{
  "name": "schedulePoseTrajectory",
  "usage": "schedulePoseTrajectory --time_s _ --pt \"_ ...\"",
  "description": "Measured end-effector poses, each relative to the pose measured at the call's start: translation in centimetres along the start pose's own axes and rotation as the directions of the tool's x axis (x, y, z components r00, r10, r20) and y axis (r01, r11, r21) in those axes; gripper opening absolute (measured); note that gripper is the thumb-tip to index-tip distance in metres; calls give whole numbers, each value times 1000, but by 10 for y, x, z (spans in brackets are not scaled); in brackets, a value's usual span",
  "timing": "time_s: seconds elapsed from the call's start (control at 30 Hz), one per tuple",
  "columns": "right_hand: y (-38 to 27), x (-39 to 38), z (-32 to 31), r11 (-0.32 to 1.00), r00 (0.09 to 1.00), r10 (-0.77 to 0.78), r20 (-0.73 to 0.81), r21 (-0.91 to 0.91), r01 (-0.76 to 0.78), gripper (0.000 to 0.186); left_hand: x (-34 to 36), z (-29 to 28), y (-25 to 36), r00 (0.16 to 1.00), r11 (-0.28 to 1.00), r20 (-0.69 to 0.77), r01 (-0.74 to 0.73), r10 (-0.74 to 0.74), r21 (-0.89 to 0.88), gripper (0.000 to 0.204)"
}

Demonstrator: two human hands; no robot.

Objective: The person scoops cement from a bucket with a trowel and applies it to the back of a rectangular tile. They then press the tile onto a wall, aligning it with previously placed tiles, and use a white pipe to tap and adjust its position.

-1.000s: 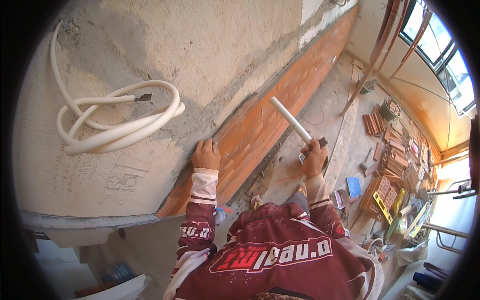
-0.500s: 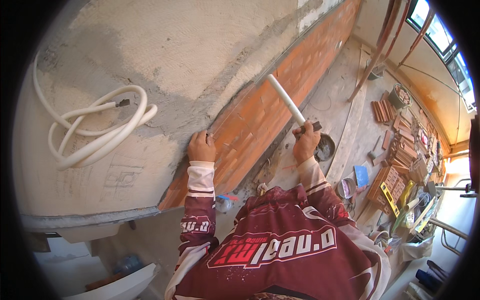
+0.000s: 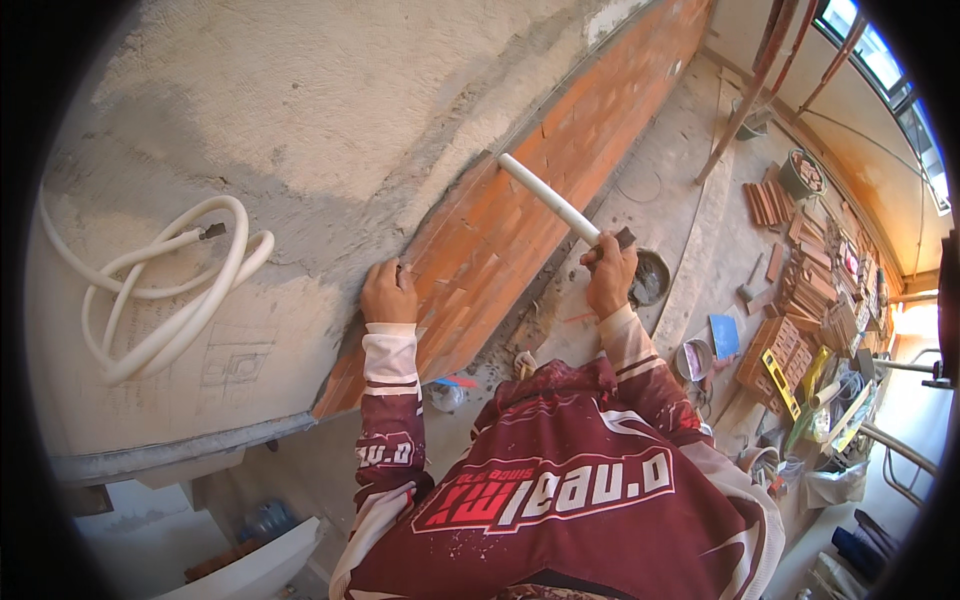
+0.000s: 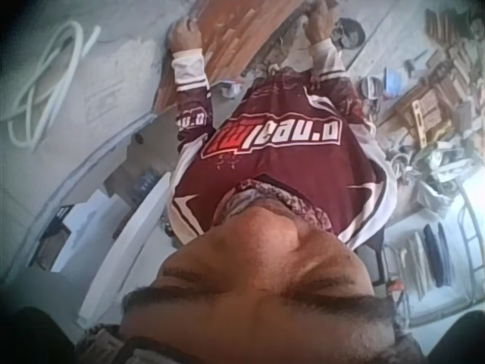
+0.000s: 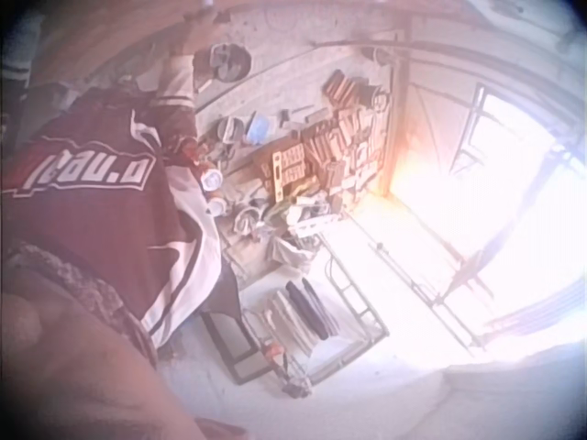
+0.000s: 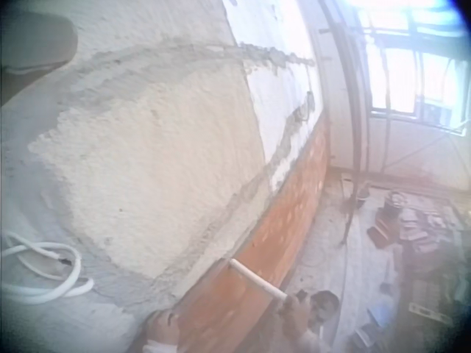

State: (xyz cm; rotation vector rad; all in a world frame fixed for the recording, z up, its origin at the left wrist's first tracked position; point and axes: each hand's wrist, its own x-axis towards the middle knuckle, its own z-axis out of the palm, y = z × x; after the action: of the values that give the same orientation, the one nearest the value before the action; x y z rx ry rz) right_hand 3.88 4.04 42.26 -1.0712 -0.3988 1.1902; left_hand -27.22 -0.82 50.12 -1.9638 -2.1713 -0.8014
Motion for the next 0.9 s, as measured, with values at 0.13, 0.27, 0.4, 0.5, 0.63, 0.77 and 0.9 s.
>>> schedulePoseTrajectory --time_s 0.13,0.27,0.4,0.5,0.63,0.77,0.9 --pt "-6 -17 -17 997 997 -66 -48 -33 65 11 0 -1 -1 1000 1000 18 12 -12 11 16" --pt "-4 -41 -25 997 998 -56 7 -48 56 11 0 1 -1 1000 1000 20 18 -19 16 17" --pt "1 -53 1 993 998 -20 68 -115 28 11 0 1 0 1000 999 -19 -18 18 28 18" --pt "-2 -54 -6 993 997 -30 67 -111 38 12 0 0 0 1000 1000 -7 -3 3 29 19" --pt "-4 -57 -1 987 997 -14 76 -159 26 13 -1 3 -3 1000 999 -7 0 0 34 18" --pt "-4 -58 -5 990 996 -2 92 -139 15 13 -1 3 -2 1000 999 -16 5 -4 35 18" --pt "0 -64 -1 986 994 -36 103 -156 52 12 -2 3 -3 1000 999 -26 1 0 36 18"
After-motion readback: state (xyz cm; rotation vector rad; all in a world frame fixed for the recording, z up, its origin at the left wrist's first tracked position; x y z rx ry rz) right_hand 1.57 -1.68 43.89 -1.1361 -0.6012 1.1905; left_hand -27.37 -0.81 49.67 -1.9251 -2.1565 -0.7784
